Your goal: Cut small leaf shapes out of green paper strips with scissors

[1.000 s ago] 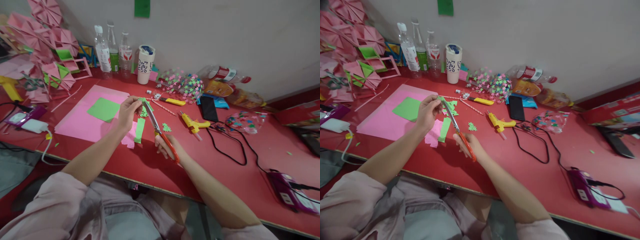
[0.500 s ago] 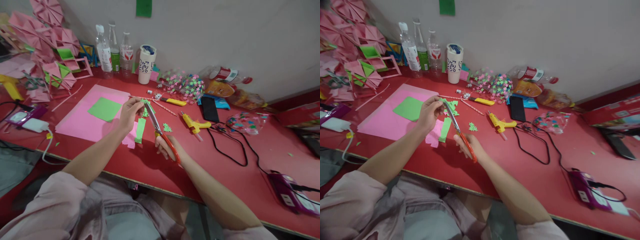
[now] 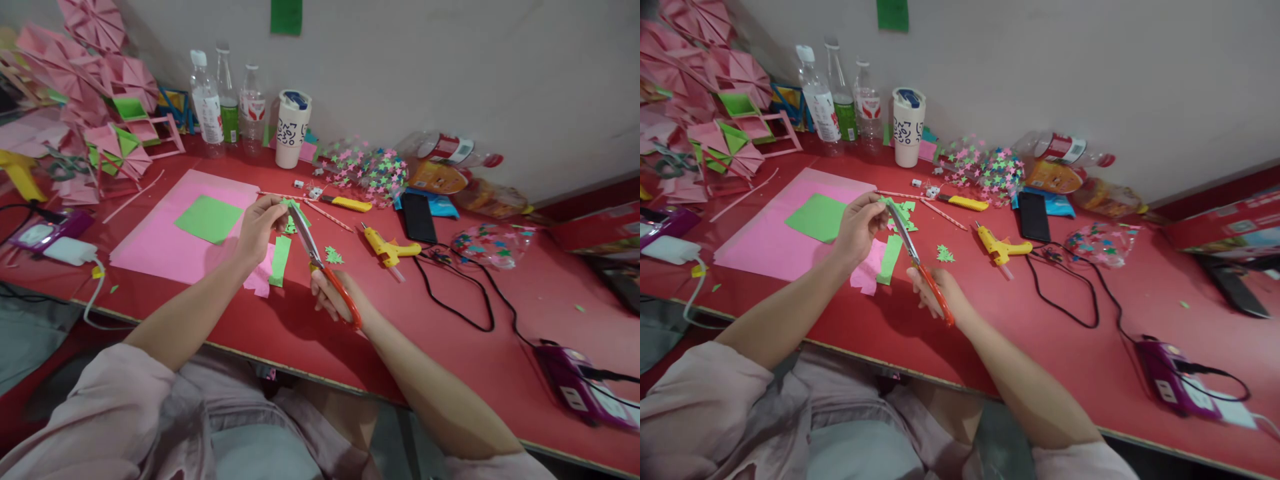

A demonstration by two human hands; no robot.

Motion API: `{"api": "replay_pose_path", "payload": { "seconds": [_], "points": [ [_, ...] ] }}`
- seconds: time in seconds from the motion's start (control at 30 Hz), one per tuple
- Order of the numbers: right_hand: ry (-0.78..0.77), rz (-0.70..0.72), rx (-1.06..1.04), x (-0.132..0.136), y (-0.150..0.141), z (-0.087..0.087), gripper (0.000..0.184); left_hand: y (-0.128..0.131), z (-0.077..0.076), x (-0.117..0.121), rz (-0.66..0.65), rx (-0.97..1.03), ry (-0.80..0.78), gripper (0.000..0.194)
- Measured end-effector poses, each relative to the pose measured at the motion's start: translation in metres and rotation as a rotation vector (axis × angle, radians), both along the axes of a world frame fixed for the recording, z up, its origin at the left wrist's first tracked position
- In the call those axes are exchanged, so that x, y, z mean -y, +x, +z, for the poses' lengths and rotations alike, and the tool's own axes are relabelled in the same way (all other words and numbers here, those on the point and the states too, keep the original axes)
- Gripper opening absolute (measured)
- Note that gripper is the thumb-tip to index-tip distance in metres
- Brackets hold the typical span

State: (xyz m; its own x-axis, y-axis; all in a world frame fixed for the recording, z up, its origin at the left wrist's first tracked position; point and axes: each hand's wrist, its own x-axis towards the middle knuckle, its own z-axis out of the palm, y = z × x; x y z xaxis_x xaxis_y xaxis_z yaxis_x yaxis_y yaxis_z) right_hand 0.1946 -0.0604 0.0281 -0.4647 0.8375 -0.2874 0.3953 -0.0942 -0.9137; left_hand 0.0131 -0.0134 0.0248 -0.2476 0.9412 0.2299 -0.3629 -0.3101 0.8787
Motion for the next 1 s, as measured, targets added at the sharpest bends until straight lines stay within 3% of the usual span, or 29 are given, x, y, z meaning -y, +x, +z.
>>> {"api": "replay_pose_path", "payload": {
  "seconds": [1.0],
  "points": [
    [-0.03, -0.031, 0.156, -0.003, 0.0, 0.011, 0.044, -0.011, 0.003, -0.005, -0.027, -0.04, -0.039, 0.013]
  ]
}}
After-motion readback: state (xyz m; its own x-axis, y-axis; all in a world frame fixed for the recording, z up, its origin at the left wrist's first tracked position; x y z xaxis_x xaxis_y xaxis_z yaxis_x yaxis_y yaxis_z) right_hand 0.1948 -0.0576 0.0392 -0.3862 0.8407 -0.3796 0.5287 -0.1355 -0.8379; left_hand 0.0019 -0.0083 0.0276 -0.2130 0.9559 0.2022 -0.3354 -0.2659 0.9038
